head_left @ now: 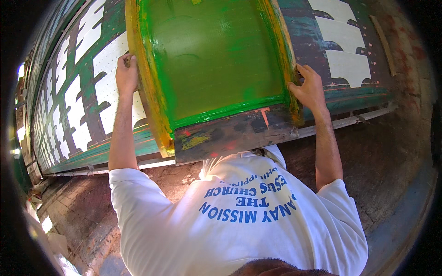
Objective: The person uses a squeegee to spread green ink across a screen-printing frame and repeatedly presses the frame against a large curved surface to transfer the ink. The person repositions the frame multiple times and continues the printing cycle throughout the clip.
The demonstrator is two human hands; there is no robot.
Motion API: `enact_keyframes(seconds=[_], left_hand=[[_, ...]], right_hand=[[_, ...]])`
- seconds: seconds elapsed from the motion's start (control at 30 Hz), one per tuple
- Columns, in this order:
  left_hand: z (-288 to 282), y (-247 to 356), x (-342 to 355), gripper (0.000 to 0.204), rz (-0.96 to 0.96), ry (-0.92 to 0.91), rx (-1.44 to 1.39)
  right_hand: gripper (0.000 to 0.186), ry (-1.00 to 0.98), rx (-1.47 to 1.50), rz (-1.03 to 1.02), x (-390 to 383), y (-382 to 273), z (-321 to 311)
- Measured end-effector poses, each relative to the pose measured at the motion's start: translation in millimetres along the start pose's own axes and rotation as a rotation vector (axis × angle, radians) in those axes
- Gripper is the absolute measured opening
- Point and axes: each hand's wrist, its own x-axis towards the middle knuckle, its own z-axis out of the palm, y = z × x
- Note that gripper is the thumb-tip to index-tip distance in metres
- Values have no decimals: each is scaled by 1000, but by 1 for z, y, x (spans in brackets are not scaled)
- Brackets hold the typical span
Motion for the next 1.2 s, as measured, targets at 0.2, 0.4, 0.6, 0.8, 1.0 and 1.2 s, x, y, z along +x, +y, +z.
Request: enact_keyframes(seconds=[0.2, 0.4, 0.6, 0.8, 1.0, 1.2], left_hand=[[19, 31, -23, 44, 37, 43, 58], [34, 46, -24, 51, -46, -7, 167], [40, 48, -24, 54, -75, -30, 196], [41, 46, -25, 59, -47, -32, 110], [43, 35, -23, 67, -52, -64, 54], [55, 19, -16, 66, -66, 16, -122]], right_hand=[[56, -54, 11, 15, -7, 32, -22], [52, 17, 87, 29, -21, 35, -19], [52, -138, 65, -320, -61, -37, -13], [55, -722, -47, -625, -98, -117, 29], [50, -506, -139, -537, -96, -141, 40], [53, -341, -354, -414, -101, -147, 58]])
